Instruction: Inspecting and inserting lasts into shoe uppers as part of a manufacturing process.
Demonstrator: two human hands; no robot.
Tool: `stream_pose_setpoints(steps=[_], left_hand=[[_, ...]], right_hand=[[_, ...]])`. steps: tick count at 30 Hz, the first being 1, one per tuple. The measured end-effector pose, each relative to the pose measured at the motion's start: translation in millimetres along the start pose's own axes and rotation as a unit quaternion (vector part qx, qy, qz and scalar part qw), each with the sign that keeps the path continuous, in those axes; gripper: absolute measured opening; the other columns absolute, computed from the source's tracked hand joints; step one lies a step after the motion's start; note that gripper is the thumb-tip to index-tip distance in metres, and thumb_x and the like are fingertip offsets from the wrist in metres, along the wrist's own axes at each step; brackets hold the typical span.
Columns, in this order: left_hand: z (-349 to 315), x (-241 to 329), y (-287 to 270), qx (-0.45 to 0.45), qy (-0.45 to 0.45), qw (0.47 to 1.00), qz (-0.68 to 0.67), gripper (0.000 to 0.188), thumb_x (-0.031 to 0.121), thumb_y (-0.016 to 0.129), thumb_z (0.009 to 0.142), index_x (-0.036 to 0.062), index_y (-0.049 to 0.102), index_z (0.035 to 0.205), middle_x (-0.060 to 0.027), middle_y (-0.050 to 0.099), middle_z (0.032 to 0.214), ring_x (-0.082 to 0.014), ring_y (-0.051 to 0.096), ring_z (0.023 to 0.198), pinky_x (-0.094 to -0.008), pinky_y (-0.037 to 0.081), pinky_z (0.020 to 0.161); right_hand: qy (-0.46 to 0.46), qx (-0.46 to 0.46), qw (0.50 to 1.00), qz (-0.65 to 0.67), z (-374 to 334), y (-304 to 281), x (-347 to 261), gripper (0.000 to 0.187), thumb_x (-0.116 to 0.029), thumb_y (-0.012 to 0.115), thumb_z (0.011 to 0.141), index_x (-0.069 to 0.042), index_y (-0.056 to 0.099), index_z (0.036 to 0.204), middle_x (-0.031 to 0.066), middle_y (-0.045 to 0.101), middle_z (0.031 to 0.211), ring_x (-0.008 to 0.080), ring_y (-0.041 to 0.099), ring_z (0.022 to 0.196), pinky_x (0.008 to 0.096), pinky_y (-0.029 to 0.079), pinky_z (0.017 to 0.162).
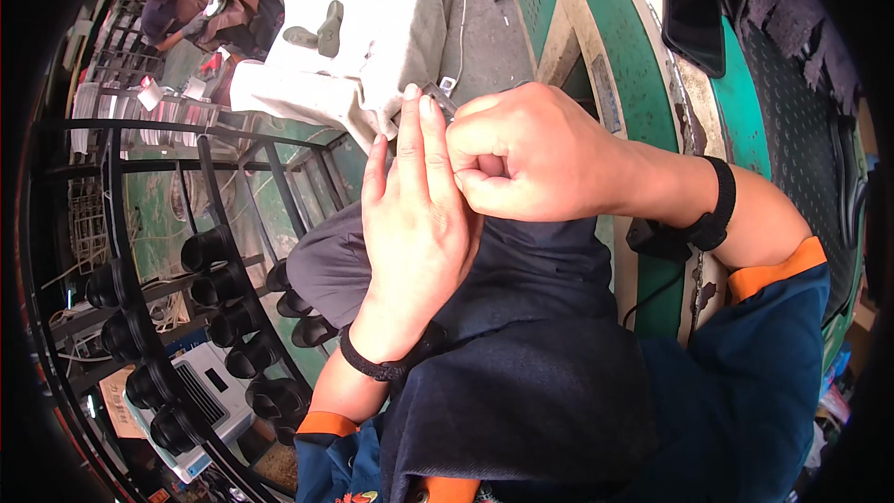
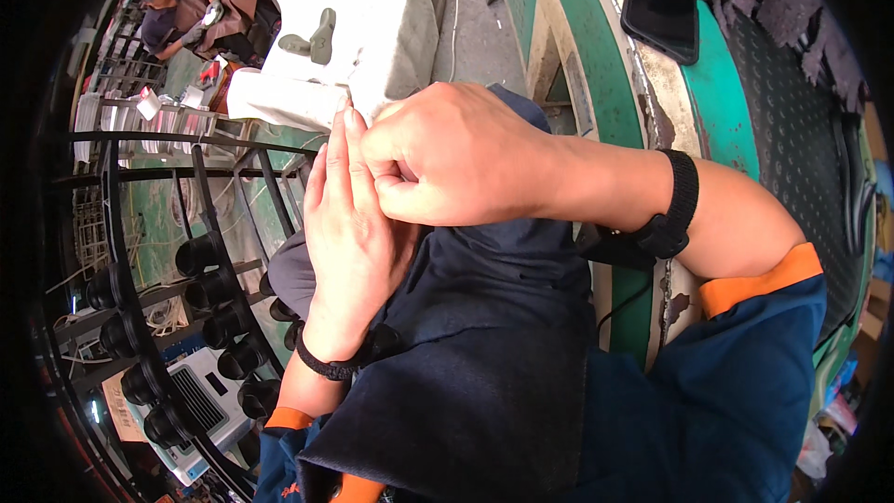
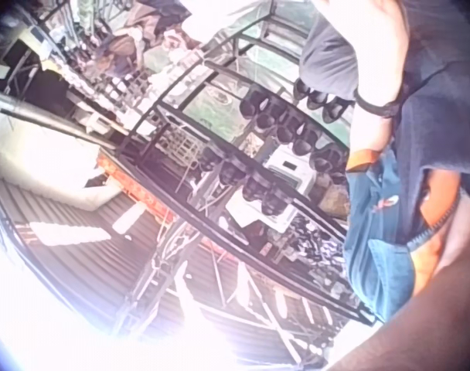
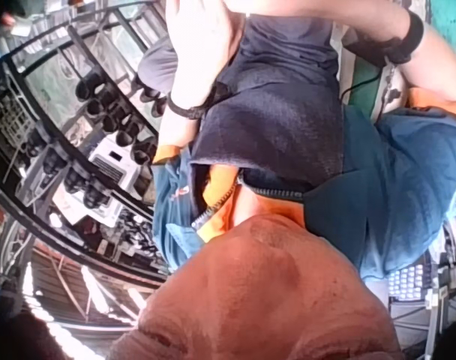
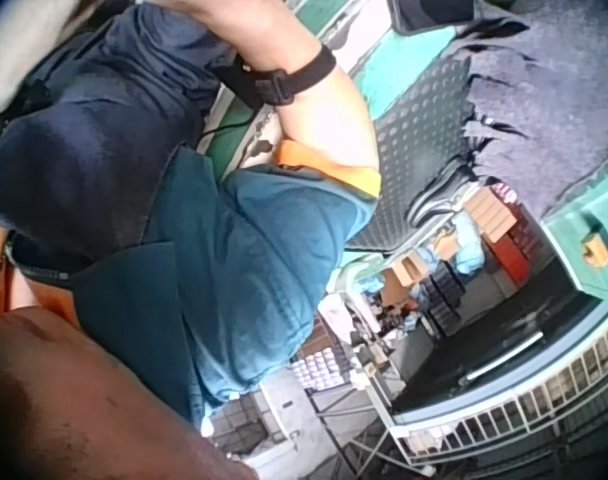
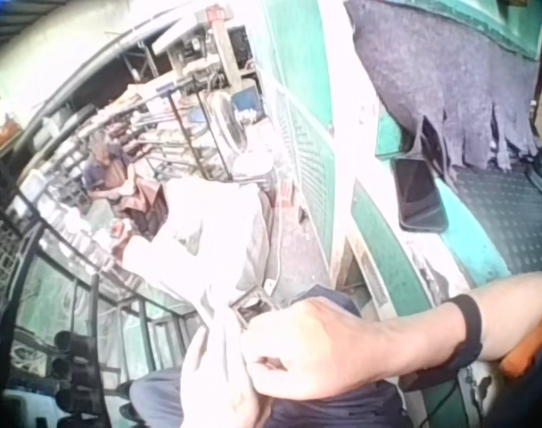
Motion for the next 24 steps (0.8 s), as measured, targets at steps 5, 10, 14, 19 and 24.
stream_pose_setpoints(steps=[5, 10, 14, 19, 24], left_hand=[[7, 5, -1, 0.002, 0.007, 1.000, 0.002, 0.080, 0.021, 0.066, 0.087, -0.0133, 0.031, 0.151, -0.0303, 0.038, 0.154, -0.0362, 0.044, 0.142, -0.0512, 0.036, 0.114], [13, -5, -7, 0.025, 0.009, 0.999, 0.029, 0.090, 0.020, 0.070, 0.082, -0.0130, 0.026, 0.153, -0.0321, 0.038, 0.153, -0.0373, 0.052, 0.133, -0.0510, 0.038, 0.113], [11, -12, -9, 0.043, -0.033, 0.976, -0.209, 0.094, 0.009, 0.069, 0.076, -0.0125, 0.021, 0.154, -0.0315, 0.038, 0.153, -0.0380, 0.058, 0.125, -0.0484, 0.043, 0.109], [-3, -18, 2, 0.001, -0.062, 0.838, -0.543, 0.099, -0.003, 0.055, 0.074, 0.0056, 0.014, 0.164, -0.0199, 0.025, 0.165, -0.0266, 0.050, 0.137, -0.0425, 0.039, 0.115], [-1, -16, 3, -0.010, -0.058, 0.764, -0.642, 0.100, -0.001, 0.052, 0.072, 0.0040, 0.012, 0.163, -0.0195, 0.020, 0.167, -0.0321, 0.035, 0.149, -0.0437, 0.030, 0.120]], right_hand=[[0.010, 0.011, 0.999, 0.036, 4, -4, -1, 0.017, -0.013, 0.068, 0.075, -0.005, 0.058, 0.065, 0.0102, 0.060, 0.066, 0.0284, 0.059, 0.056, 0.0377, 0.045, 0.053], [-0.056, -0.046, 0.983, 0.170, 3, -4, -9, 0.013, -0.003, 0.064, 0.072, -0.002, 0.053, 0.067, 0.0062, 0.048, 0.064, 0.0171, 0.048, 0.052, 0.0311, 0.035, 0.048], [-0.041, 0.023, 0.996, 0.075, 2, -11, 11, 0.011, 0.000, 0.063, 0.076, 0.000, 0.054, 0.070, 0.0067, 0.048, 0.065, 0.0166, 0.045, 0.056, 0.0322, 0.037, 0.052], [-0.018, 0.020, 0.997, 0.076, 8, -10, 5, 0.012, -0.012, 0.068, 0.081, -0.002, 0.063, 0.075, 0.0112, 0.059, 0.067, 0.0229, 0.058, 0.056, 0.0350, 0.044, 0.055], [0.010, 0.003, 0.993, 0.114, 5, -7, 2, 0.013, -0.014, 0.070, 0.084, -0.002, 0.068, 0.081, 0.0100, 0.063, 0.070, 0.0214, 0.060, 0.058, 0.0335, 0.047, 0.057]])
Point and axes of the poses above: each hand's wrist, its own z-axis towards the middle knuckle, its own y-axis out of the palm, x = y × z, the point moved 2 cm from there along z, towards the middle knuckle
